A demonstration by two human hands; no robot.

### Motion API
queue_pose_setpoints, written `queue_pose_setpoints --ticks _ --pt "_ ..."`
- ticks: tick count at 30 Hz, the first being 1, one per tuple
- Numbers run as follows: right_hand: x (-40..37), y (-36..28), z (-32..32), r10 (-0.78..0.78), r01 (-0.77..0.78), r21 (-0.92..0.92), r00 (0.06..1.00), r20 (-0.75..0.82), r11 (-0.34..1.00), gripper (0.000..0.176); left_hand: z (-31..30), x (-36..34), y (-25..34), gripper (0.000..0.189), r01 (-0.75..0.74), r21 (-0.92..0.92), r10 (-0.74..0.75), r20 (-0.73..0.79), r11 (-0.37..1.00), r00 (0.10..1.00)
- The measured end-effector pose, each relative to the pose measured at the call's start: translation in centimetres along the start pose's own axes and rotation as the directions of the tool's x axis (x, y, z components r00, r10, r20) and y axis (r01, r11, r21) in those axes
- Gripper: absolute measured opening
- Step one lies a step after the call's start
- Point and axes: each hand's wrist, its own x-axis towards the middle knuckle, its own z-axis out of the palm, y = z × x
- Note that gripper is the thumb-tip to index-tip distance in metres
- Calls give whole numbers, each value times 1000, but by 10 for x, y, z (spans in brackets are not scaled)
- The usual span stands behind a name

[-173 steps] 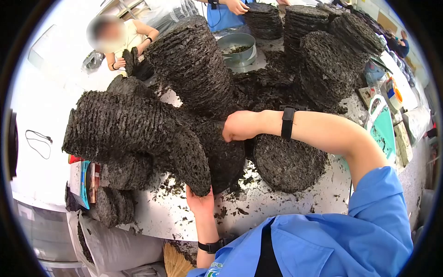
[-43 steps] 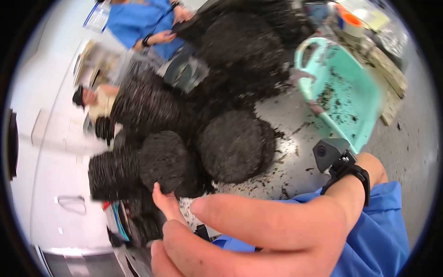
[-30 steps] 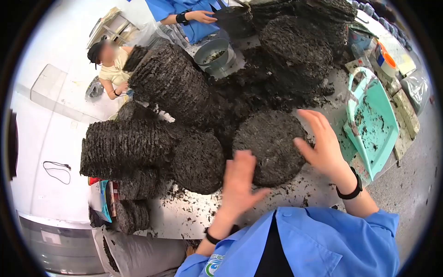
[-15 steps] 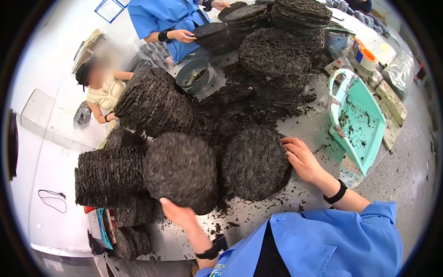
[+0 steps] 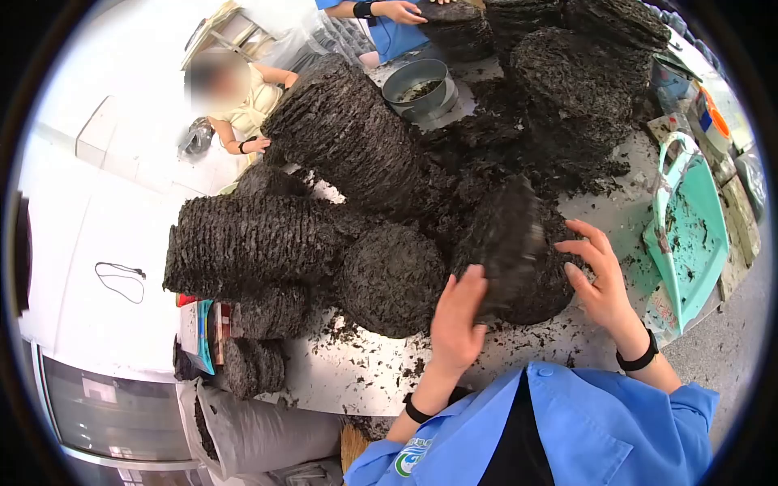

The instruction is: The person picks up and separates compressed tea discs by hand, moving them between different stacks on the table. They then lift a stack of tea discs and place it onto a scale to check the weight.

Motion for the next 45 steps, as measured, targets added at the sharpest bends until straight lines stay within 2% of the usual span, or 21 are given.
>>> queue_pose_setpoints --ticks 2,3,4,5,7,9,11,13,17,19,22,30,32,35,36,37,39,41,43,44,45 --pt "4 -2 2 23 -24 38 999 25 999 21 -11 -13 -2 38 280 -32 -271 -372 960 888" --pt "5 -3 4 54 -57 76 998 39 995 21 -25 -14 -10 37 383 -188 -423 -523 904 740" --pt "9 -8 7 59 -62 79 997 42 995 21 -37 -14 -17 42 446 -493 -663 -599 747 448" --pt "16 -17 13 -46 32 107 990 137 994 21 -58 -12 -29 43 86 -765 -738 -577 639 350" --pt "37 -39 28 -236 179 201 919 315 963 20 -86 -45 -64 44 -56 -854 -804 -507 517 310" --pt "60 -64 52 -405 304 279 788 464 911 17 -97 -68 -76 46 -348 -921 -914 -283 176 289" --pt "79 -82 95 -597 482 352 652 468 802 12 -92 -80 -85 50 -398 -911 -954 -208 109 216" --pt "98 -83 149 -683 610 339 514 520 716 9 -84 -91 -86 37 -639 -724 -923 -11 -257 384" --pt "117 -54 226 -637 696 187 470 610 693 6 -78 -93 -88 50 -637 -734 -925 -30 -237 378" --pt "115 -48 233 -635 691 183 484 602 699 6 -75 -101 -99 40 -637 -724 -914 -24 -264 405" --pt "116 -55 237 -608 719 111 482 631 686 7 -72 -89 -97 47 -480 -876 -975 -56 -55 213" --pt "117 -68 243 -454 767 -90 465 760 635 10 -71 -80 -87 46 -388 -922 -979 -87 9 185" --pt "122 -72 203 -512 642 96 501 698 760 9 -74 -73 -76 46 -381 -924 -985 -93 30 148" --pt "116 -85 99 -465 560 85 583 666 824 12 -76 -76 -70 47 -250 -967 -974 -96 42 206" --pt "109 -84 60 -435 496 103 620 653 862 12 -76 -82 -76 48 -169 -973 -955 -195 158 225" --pt "101 -80 19 -383 366 166 670 636 916 13 -75 -84 -81 49 -94 -958 -922 -286 270 260" --pt "74 -57 -59 -209 119 187 777 594 975 15 -85 -82 -82 52 -126 -962 -901 -270 241 339" --pt "26 -4 -125 69 -183 298 932 356 937 22 -98 -80 -86 49 -183 -970 -933 -209 159 295" --pt "-10 53 -182 66 -116 435 990 128 893 11 -110 -74 -81 45 -337 -931 -970 -196 139 143" --pt "-26 73 -203 396 -384 266 918 11 884 14 -111 -92 -96 43 -298 -942 -940 -232 153 250" --pt "-44 98 -213 286 -343 -383 937 -198 858 33 -111 -90 -89 43 -295 -941 -939 -243 167 242"
